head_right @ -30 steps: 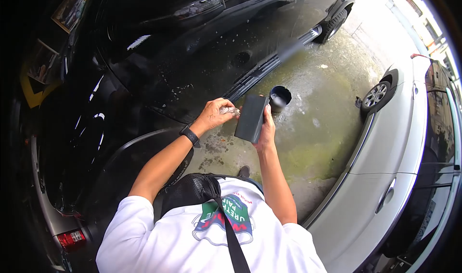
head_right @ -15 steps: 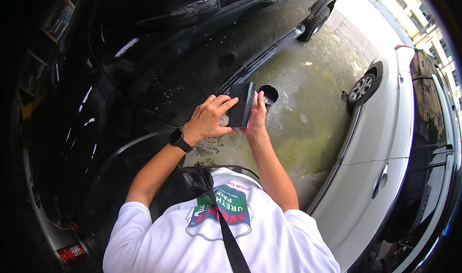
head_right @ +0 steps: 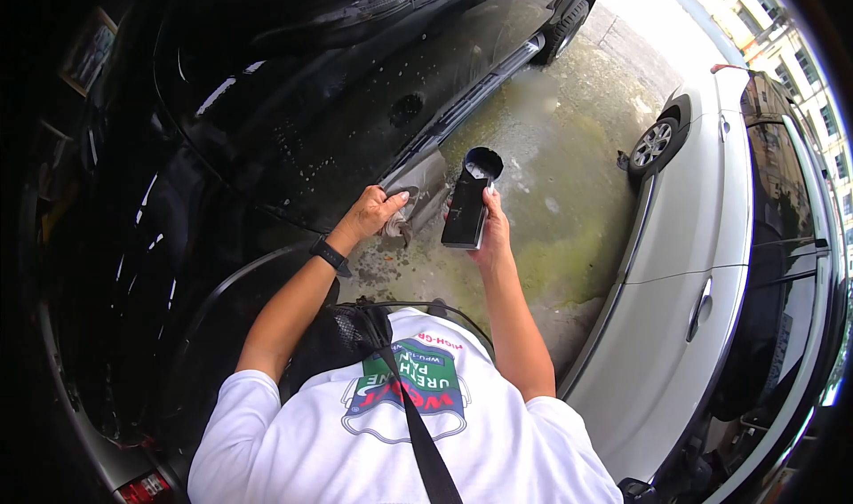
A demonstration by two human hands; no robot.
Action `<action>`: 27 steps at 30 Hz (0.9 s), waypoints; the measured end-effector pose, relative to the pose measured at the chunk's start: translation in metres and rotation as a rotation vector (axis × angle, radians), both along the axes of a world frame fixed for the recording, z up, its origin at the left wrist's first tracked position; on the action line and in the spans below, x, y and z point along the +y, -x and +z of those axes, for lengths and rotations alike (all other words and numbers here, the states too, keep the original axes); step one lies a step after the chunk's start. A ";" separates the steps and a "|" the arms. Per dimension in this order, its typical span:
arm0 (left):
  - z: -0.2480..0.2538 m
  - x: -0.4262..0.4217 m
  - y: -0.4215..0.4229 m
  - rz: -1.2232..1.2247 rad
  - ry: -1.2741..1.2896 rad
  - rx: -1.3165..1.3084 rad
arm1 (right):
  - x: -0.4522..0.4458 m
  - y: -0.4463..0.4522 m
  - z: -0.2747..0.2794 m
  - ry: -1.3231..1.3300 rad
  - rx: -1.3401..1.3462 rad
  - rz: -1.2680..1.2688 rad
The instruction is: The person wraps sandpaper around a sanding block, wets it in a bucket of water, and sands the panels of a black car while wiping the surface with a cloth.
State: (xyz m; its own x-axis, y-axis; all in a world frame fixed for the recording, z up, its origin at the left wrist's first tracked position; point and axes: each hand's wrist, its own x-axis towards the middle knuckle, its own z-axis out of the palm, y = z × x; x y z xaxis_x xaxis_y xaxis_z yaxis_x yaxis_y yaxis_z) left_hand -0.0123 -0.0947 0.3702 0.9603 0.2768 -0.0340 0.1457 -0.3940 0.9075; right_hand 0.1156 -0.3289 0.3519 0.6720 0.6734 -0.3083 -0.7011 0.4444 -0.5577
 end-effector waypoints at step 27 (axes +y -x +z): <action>0.022 0.002 0.013 -0.162 1.302 0.055 | 0.037 0.008 0.090 0.253 -1.707 0.348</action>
